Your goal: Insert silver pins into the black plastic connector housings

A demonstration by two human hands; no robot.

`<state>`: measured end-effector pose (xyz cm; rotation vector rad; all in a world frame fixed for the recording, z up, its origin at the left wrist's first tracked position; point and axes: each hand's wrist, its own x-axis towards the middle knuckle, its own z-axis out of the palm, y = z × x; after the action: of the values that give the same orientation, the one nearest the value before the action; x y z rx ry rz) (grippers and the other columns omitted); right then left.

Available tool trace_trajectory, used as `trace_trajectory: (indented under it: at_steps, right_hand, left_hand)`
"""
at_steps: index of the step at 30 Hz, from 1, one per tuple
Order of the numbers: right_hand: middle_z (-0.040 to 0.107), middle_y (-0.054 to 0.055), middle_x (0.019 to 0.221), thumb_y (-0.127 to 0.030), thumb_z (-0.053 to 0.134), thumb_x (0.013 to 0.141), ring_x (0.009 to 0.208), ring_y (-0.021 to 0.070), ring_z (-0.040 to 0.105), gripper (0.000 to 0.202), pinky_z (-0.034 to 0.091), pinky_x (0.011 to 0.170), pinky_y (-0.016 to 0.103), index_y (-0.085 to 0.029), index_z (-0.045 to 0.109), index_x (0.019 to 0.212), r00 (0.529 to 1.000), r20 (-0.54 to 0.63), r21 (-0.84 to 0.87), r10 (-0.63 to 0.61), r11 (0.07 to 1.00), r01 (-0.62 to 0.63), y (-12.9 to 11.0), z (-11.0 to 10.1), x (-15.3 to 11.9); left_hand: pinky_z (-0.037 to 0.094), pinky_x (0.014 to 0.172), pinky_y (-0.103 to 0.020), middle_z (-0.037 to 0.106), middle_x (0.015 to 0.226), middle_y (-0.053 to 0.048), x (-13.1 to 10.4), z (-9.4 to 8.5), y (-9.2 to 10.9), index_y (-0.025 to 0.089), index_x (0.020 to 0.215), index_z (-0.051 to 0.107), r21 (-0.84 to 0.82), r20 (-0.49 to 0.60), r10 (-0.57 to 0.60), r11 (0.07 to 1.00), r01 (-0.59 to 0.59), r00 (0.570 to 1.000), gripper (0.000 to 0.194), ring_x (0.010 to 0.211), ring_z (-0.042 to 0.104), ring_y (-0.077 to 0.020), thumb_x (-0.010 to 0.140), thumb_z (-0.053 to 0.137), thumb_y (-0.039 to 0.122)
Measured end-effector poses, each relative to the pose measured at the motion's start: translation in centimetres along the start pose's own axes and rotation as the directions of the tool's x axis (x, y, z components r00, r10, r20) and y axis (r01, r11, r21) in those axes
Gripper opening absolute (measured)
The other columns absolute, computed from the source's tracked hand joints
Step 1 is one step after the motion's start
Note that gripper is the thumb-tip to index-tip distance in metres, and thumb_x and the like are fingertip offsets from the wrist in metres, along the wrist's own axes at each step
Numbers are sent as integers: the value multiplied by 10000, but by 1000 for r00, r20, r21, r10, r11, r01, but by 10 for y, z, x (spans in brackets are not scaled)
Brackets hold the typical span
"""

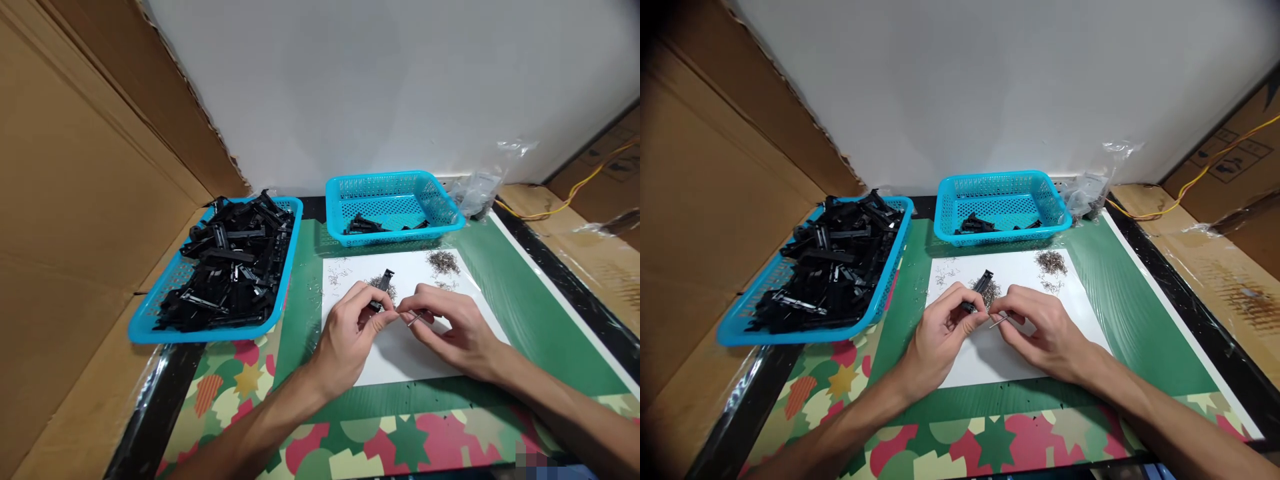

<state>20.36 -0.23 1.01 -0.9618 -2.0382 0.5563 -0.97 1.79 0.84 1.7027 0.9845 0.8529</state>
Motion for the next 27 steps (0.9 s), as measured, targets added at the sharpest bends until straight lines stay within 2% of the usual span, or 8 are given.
trace_trajectory:
  at_steps: [5,8,10,13,15,18,21,27]
  right_hand:
    - [567,-15,701,-88,600,955,590,123,529,175,424,542,253,-184,722,1036,997,-76,-45,-33,999,29,-1,-4,-1]
    - [567,-12,697,-79,614,941,576,125,527,191,423,533,263,-199,736,1026,988,-149,-104,-37,994,22,0,-7,-1]
    - [591,-3,709,-67,615,936,572,127,531,214,431,539,272,-213,738,1032,984,-170,-155,-61,987,34,1,-8,-2]
    - [617,3,716,-45,628,934,575,135,537,256,440,551,285,-236,731,1070,973,-182,-263,-139,961,88,3,-9,-3]
    - [625,5,717,-47,653,937,585,147,540,296,436,553,300,-241,713,1152,961,-170,-331,-218,931,153,2,-11,-5]
    - [642,22,740,-37,655,947,609,167,547,422,415,548,322,-199,638,1336,941,-96,-364,-324,891,270,1,-13,-8]
    - [650,32,756,-27,619,964,613,174,540,495,398,542,332,-167,568,1437,931,-7,-351,-366,872,340,0,-15,-8]
    - [613,36,726,-68,594,980,617,191,500,378,362,532,365,-116,620,1355,883,106,-422,-457,783,456,-1,-18,-5]
  left_hand:
    - [439,699,-267,643,972,-29,-1,-1,2,208,1032,706,3,40,-3,1000,3,999,278,755,554,-135,1071,563,444]
    - [437,644,-262,647,993,-41,-1,-3,2,239,1204,699,-40,48,-43,998,45,998,320,720,548,-132,1097,488,454]
    - [432,603,-252,646,1025,-41,-1,-3,0,264,1351,621,-97,24,-74,992,76,997,358,671,527,-116,1069,548,472]
    - [441,577,-236,637,1039,-27,-1,-2,-2,323,1569,401,-189,-13,-91,978,87,996,680,625,486,-92,981,703,484]
    - [451,572,-226,634,1008,-13,0,-1,-3,337,1627,336,-217,-6,-82,973,78,997,829,603,449,-77,935,771,474]
    - [480,593,-216,644,1012,-25,0,1,-3,273,1563,508,-211,-1,-46,977,45,999,752,632,467,-70,904,808,477]
    - [514,608,-213,671,1028,-49,-1,2,-4,215,1458,646,-187,-3,-22,982,21,1000,653,691,544,-92,896,805,508]
    - [549,623,-213,703,1004,-51,-1,2,-6,223,1418,691,-134,-7,10,991,-11,1000,596,713,592,-113,904,795,506]
